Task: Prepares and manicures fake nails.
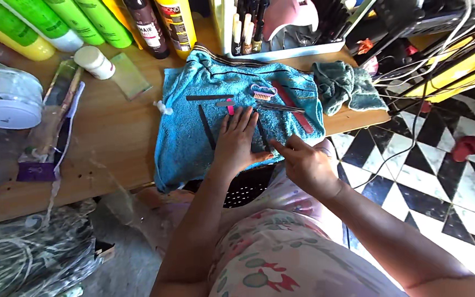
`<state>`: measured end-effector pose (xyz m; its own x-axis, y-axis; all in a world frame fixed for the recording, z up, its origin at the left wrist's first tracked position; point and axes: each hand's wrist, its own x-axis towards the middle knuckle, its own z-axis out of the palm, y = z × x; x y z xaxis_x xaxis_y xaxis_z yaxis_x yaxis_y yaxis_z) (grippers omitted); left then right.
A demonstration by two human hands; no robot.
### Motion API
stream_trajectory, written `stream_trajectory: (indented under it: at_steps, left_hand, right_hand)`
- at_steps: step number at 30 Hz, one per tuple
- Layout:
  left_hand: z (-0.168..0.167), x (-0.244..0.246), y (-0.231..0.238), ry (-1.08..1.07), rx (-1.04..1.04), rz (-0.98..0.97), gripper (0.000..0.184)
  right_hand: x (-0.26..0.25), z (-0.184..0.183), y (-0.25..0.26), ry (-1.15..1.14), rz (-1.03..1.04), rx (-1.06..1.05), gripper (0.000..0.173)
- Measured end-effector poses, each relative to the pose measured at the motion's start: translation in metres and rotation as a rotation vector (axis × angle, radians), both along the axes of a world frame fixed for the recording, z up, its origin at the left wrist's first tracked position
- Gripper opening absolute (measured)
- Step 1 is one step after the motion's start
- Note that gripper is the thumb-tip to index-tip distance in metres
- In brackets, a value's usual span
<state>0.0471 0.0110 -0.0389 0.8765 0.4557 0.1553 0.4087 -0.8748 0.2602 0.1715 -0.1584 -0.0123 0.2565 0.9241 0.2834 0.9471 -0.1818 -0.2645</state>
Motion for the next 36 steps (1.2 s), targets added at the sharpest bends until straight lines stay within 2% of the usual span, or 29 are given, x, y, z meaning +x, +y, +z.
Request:
stream_trajectory:
  at_steps: [6, 11, 16, 19, 27, 31, 36]
  left_hand:
    - [-0.002, 0.0, 0.0, -0.005, 0.012, 0.0, 0.116]
    - [0.0, 0.001, 0.0, 0.01, -0.006, -0.001, 0.115]
    - [0.0, 0.0, 0.0, -0.006, 0.002, 0.0, 0.114]
    - [0.006, -0.002, -0.002, 0.006, 0.015, -0.015, 0.112]
    - [0.002, 0.0, -0.001, 0.029, -0.005, 0.002, 0.116]
    - [0.002, 0.0, 0.0, 0.008, -0.007, -0.009, 0.113]
    - [-0.001, 0.001, 0.001, -0.013, 0.024, -0.01, 0.115]
  right_hand:
    - [-0.002, -0.008, 0.015, -0.047, 0.022, -0.053, 0.048]
    - [0.009, -0.002, 0.034, 0.006, 0.011, -0.101, 0.047]
    - [0.004, -0.001, 0.011, 0.051, 0.02, -0.019, 0.047]
    - [-0.008, -0.005, 0.006, 0.009, 0.021, -0.042, 0.047]
    - [0.006, 0.002, 0.04, 0.022, -0.03, -0.138, 0.048]
    - [0.005, 0.002, 0.019, 0.066, 0.006, -0.06, 0.045]
    - [-0.01, -0.009, 0.003, 0.002, -0.015, -0.055, 0.046]
